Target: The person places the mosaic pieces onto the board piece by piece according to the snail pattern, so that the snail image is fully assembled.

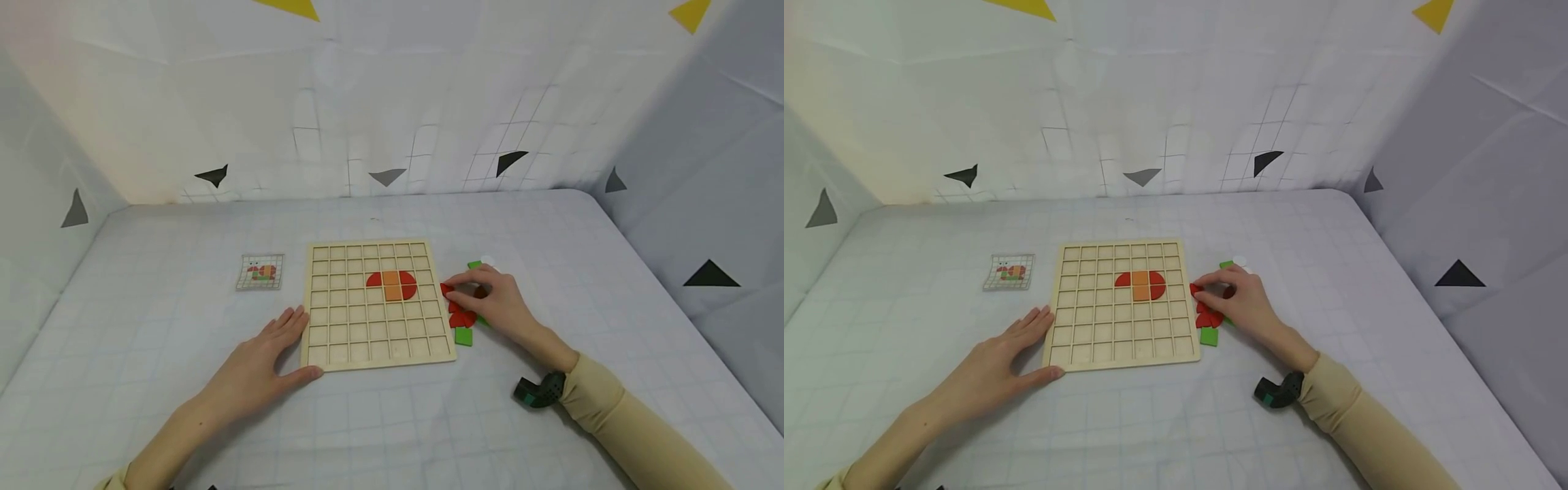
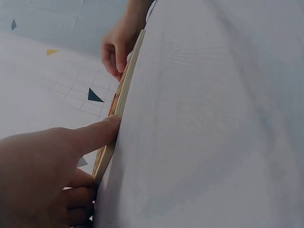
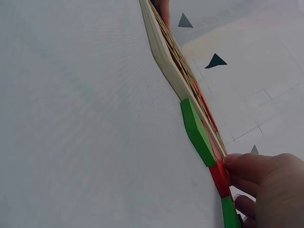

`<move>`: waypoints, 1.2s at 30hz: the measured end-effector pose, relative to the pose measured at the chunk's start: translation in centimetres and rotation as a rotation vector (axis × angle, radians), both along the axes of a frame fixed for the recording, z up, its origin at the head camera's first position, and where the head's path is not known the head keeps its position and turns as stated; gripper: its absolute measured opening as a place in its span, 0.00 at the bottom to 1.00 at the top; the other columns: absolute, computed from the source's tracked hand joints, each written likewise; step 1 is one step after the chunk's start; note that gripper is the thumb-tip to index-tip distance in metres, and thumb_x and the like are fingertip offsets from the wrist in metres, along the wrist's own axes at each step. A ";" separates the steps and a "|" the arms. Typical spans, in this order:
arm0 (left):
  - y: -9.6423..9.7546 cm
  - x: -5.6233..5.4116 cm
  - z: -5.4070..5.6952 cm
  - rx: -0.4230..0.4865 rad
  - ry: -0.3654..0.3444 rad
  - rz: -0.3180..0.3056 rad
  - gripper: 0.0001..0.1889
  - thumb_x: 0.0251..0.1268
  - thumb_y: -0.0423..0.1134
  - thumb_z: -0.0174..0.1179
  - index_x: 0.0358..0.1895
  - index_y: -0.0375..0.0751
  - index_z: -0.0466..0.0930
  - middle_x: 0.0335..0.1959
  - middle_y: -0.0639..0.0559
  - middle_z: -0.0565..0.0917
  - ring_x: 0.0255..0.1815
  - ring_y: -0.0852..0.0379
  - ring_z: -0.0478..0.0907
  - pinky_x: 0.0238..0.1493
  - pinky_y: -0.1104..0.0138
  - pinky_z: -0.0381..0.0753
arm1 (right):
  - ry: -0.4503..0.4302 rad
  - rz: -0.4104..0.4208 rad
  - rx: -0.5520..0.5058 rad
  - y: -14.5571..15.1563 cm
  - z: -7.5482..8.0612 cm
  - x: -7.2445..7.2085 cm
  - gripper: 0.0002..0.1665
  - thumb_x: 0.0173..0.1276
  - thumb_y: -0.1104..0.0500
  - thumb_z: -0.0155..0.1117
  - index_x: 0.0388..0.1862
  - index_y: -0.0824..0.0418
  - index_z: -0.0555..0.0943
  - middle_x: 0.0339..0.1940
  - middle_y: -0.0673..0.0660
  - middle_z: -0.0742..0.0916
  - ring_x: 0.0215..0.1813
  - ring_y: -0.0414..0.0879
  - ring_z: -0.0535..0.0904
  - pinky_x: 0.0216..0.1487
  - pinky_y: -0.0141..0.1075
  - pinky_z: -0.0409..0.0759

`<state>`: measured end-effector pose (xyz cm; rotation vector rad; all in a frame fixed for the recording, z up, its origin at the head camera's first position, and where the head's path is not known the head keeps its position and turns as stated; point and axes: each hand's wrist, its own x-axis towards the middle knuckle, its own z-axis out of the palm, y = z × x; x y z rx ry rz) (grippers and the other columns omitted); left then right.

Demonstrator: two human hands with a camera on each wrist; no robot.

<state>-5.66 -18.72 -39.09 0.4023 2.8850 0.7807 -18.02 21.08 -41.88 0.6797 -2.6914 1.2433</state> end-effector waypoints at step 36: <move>-0.1 0.0 -0.1 0.006 0.004 -0.001 0.49 0.59 0.67 0.64 0.78 0.44 0.59 0.79 0.50 0.60 0.80 0.43 0.56 0.68 0.38 0.65 | 0.026 -0.037 -0.043 -0.4 0.6 0.3 0.11 0.61 0.56 0.76 0.44 0.50 0.88 0.39 0.47 0.88 0.37 0.43 0.79 0.36 0.29 0.75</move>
